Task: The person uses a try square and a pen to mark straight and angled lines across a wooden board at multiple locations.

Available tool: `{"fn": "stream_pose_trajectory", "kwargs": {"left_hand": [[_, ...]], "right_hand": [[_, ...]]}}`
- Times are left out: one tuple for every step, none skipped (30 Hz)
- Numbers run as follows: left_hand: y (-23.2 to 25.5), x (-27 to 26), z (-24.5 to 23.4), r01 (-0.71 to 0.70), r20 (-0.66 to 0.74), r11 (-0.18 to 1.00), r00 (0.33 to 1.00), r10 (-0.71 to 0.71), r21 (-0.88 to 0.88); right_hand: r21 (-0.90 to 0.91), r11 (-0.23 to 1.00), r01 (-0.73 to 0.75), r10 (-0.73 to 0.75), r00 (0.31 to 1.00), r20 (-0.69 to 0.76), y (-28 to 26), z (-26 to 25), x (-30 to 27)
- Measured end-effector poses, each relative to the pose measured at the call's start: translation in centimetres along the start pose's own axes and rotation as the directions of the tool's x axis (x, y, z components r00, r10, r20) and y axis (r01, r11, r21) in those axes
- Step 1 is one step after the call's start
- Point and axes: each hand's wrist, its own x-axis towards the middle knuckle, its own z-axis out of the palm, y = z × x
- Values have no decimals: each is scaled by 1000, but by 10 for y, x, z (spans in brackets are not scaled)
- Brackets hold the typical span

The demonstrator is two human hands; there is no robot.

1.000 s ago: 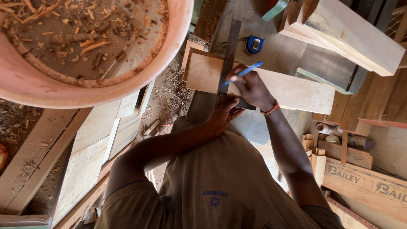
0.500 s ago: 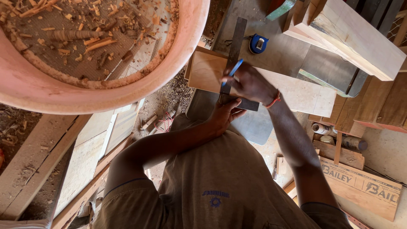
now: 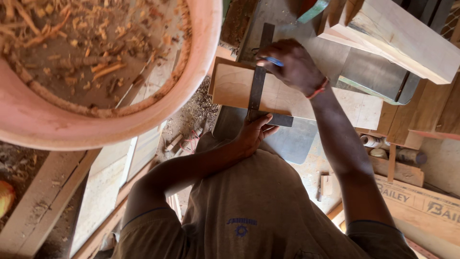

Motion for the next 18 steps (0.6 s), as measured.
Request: {"fn": "stream_pose_trajectory", "kwargs": {"left_hand": [[2, -1, 1, 6, -1, 1000, 1000, -6, 2], [5, -1, 2, 4, 8, 1000, 1000, -4, 12], [6, -2, 2, 2, 18, 1000, 1000, -2, 18], [7, -1, 3, 0, 28, 1000, 1000, -1, 23], [7, -3, 2, -3, 38, 1000, 999, 2, 23], [6, -3, 1, -7, 48, 1000, 999, 6, 22], [6, -3, 0, -10, 60, 1000, 998, 8, 26], [5, -5, 1, -7, 33, 999, 999, 6, 34], [6, -5, 2, -7, 12, 999, 1000, 7, 44], [7, -6, 4, -8, -9, 999, 1000, 8, 54], [8, -9, 4, -19, -15, 998, 1000, 20, 66], [9, -13, 4, -30, -20, 996, 999, 32, 78], [11, -18, 4, -39, -26, 995, 999, 41, 93], [13, -24, 3, -50, 5, 993, 999, 50, 107], [16, -32, 2, -62, 37, 991, 998, 58, 122], [19, -39, 2, -74, 70, 988, 995, 65, 136], [23, -46, 4, -85, 70, 986, 995, 76, 145], [27, -54, 6, -97, 71, 983, 994, 87, 153]], "right_hand": [[202, 974, -101, 108, 994, -26, 3, -1, -12], [399, 898, -187, 217, 976, -31, 4, -5, -29], [578, 776, -255, 319, 948, -10, 8, -10, -46], [458, 752, -474, 478, 871, 116, 17, -14, -55], [311, 679, -666, 630, 745, 218, 23, -15, -66], [142, 564, -814, 763, 579, 287, 27, -18, -78], [168, 713, -680, 644, 731, 225, 27, -24, -93], [179, 835, -520, 497, 853, 157, 23, -31, -108], [171, 926, -336, 327, 941, 84, 20, -36, -117], [105, 868, -485, 452, 860, 237, 18, -39, -123], [17, 788, -616, 566, 735, 373, 14, -42, -128], [-88, 690, -718, 659, 574, 486, 12, -44, -130], [-96, 699, -708, 655, 581, 484, 10, -44, -131], [-105, 708, -698, 650, 588, 481, 10, -44, -130], [-113, 717, -688, 646, 595, 478, 9, -44, -131], [-151, 677, -720, 677, 530, 511, 8, -45, -132], [-188, 641, -745, 701, 467, 540, 8, -45, -131], [-226, 603, -765, 720, 401, 566, 7, -45, -132]]}}
